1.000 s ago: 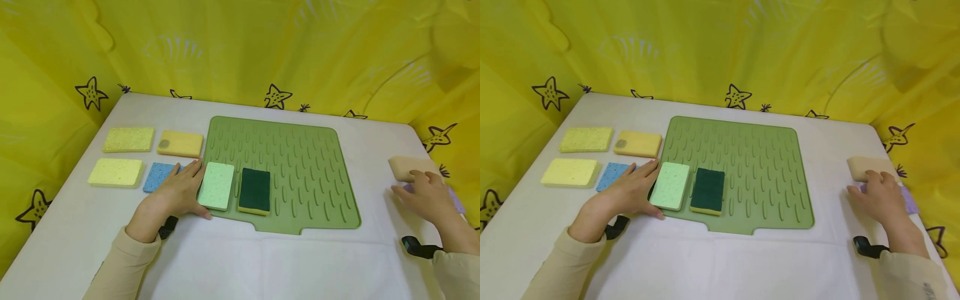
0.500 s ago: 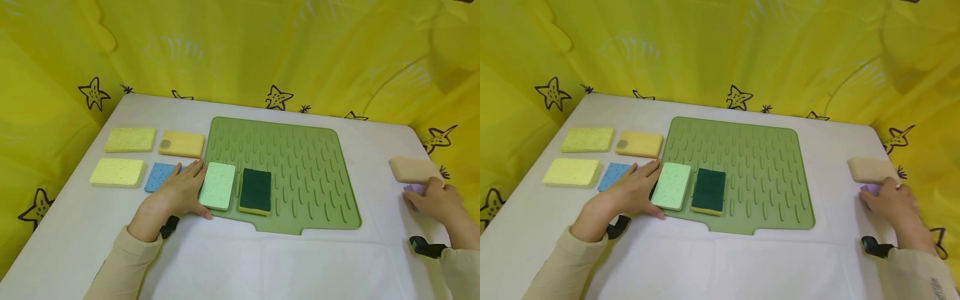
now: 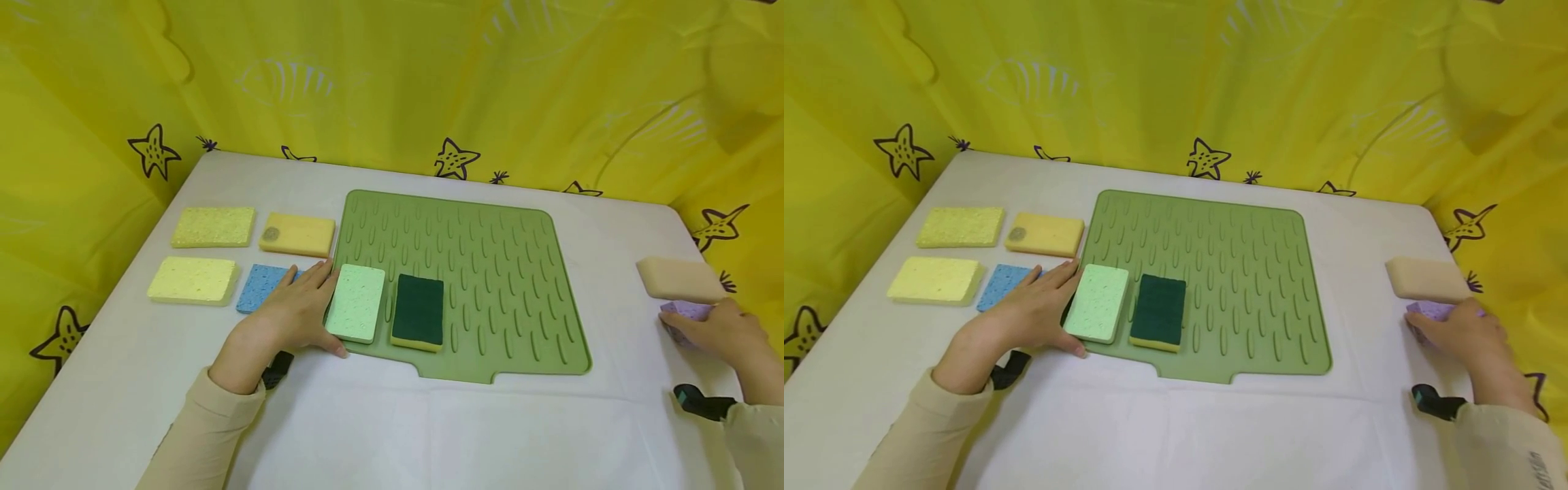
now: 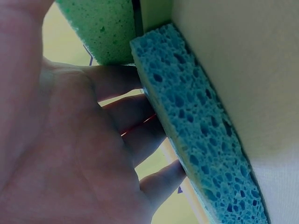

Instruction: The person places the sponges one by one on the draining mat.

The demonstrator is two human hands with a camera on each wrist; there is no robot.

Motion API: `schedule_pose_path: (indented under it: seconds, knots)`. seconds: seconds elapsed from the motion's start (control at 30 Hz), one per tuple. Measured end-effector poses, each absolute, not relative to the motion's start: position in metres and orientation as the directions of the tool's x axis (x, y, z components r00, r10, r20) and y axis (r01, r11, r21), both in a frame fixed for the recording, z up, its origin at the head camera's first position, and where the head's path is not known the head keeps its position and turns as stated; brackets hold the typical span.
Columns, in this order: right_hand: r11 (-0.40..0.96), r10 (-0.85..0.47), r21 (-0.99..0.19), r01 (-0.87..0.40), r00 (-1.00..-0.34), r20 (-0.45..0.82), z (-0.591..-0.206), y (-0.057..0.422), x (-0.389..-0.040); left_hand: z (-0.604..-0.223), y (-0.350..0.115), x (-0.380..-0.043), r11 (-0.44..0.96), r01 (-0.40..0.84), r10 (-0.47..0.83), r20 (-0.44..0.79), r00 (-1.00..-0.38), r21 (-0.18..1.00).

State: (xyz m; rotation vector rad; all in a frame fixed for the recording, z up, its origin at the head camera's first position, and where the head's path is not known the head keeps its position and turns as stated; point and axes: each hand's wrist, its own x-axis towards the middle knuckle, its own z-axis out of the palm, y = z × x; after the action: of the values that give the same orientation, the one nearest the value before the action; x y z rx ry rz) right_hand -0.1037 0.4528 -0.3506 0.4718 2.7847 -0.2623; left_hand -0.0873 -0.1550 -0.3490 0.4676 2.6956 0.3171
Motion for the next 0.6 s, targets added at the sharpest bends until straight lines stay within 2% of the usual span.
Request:
schedule_pose_path:
  seconds: [0.23, 0.47, 0.6]
  knots:
    - [0.931, 0.301, -0.123, 0.344, -0.912, -0.277, -0.35, 0.453, -0.101, -0.349, -0.155, -0.087, 0.919, 0.279, 0.365, -0.331, -0.87, 0.279]
    - [0.951, 0.251, -0.141, 0.274, -0.955, -0.161, -0.348, 0.448, -0.098, -0.349, -0.155, -0.087, 0.918, 0.279, 0.366, -0.331, -0.87, 0.284]
    - [0.955, 0.238, -0.145, 0.258, -0.961, -0.141, -0.342, 0.442, -0.098, -0.349, -0.155, -0.087, 0.918, 0.276, 0.365, -0.33, -0.87, 0.286]
